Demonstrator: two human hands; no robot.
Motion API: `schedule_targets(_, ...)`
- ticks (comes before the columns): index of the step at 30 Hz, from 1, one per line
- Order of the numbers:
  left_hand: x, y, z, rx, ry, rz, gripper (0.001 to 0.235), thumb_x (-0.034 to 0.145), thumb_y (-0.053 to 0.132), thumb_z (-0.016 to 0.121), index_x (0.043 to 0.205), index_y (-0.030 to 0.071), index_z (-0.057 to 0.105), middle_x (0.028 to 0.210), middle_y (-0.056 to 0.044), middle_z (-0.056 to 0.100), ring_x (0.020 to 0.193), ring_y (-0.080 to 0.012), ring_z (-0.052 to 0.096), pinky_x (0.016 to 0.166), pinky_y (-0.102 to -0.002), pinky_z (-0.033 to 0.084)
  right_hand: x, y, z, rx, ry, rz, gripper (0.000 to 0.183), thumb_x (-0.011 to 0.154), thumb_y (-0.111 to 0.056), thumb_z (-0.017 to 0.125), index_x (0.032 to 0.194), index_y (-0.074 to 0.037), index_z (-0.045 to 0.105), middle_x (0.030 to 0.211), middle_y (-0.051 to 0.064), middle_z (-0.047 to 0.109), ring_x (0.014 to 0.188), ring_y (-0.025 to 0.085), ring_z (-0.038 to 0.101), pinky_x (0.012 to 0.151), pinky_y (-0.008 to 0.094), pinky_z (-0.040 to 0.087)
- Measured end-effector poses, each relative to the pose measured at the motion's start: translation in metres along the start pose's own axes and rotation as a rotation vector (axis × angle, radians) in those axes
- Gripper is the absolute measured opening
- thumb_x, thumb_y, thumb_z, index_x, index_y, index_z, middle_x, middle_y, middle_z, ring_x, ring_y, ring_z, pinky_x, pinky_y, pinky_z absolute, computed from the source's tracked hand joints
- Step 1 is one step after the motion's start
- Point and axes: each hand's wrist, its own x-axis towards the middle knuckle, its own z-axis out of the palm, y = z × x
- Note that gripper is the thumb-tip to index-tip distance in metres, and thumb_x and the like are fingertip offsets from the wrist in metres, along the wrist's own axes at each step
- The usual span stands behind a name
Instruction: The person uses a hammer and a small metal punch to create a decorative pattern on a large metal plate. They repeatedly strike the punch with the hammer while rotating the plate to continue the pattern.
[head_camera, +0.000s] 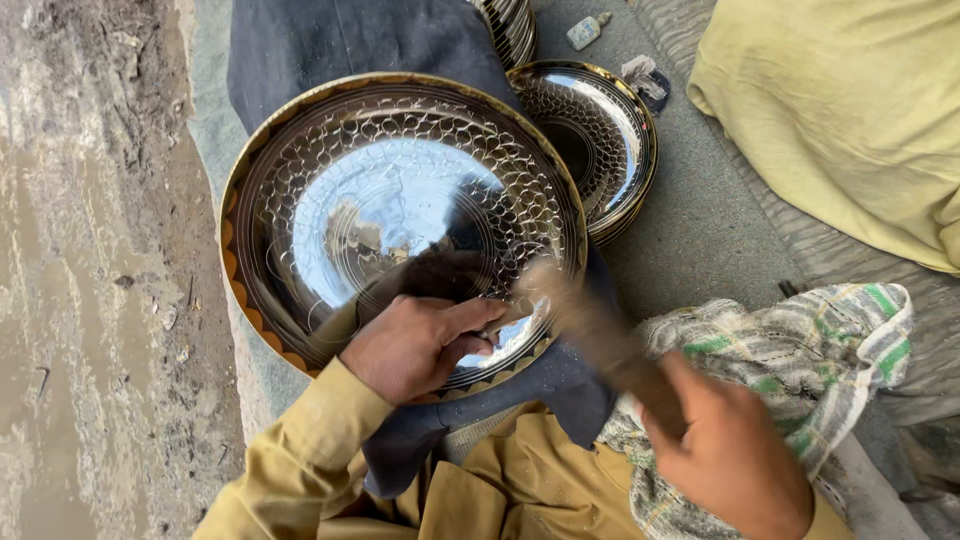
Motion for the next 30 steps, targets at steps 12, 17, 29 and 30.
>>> schedule_targets(12,-0.024,0.027,0.034,-0.292,0.736,-0.331,0.042,0.090,0.005,0.075,0.128,-0.002,0.058,0.103,-0.010,0.078,0.094,-0.0126,0.078,0.080,-0.023,0.061,0.007,-0.012,-0.002,0.144,0.336,-0.107,0.044,0.079,-0.019,0.083,0.111,-0.006,0.056,0.068,0.016,0.068,0.064,0.030,0.074,0.055,0.041,0.055)
schedule_targets(17,-0.031,0.025,0.061,-0.128,0.886,-0.404,0.033,0.089,0.005,0.081,0.112,-0.003,0.059,0.089,-0.009,0.078,0.082,-0.0098,0.078,0.071,-0.023,0.059,0.039,-0.068,-0.058,-0.030,0.262,-0.432,0.044,0.077,-0.010,0.077,0.116,-0.005,0.058,0.073,0.016,0.070,0.058,0.032,0.073,0.051,0.045,0.054)
schedule_targets(29,-0.030,0.024,0.058,-0.142,0.879,-0.428,0.026,0.088,0.003,0.082,0.106,-0.001,0.064,0.088,-0.009,0.080,0.080,-0.0103,0.078,0.072,-0.022,0.060,0.073,-0.191,-0.124,-0.851,-0.098,-0.787,0.033,0.072,-0.012,0.075,0.104,-0.015,0.066,0.068,0.011,0.069,0.060,0.031,0.072,0.056,0.045,0.058)
schedule_targets(30,-0.028,0.023,0.057,-0.105,0.860,-0.434,0.024,0.086,0.002,0.084,0.104,-0.001,0.069,0.087,-0.010,0.080,0.078,-0.0109,0.078,0.071,-0.023,0.060,0.074,-0.194,-0.126,-0.906,-0.090,-0.786,0.035,0.072,-0.013,0.075,0.106,-0.015,0.065,0.071,0.010,0.069,0.060,0.031,0.072,0.056,0.045,0.058)
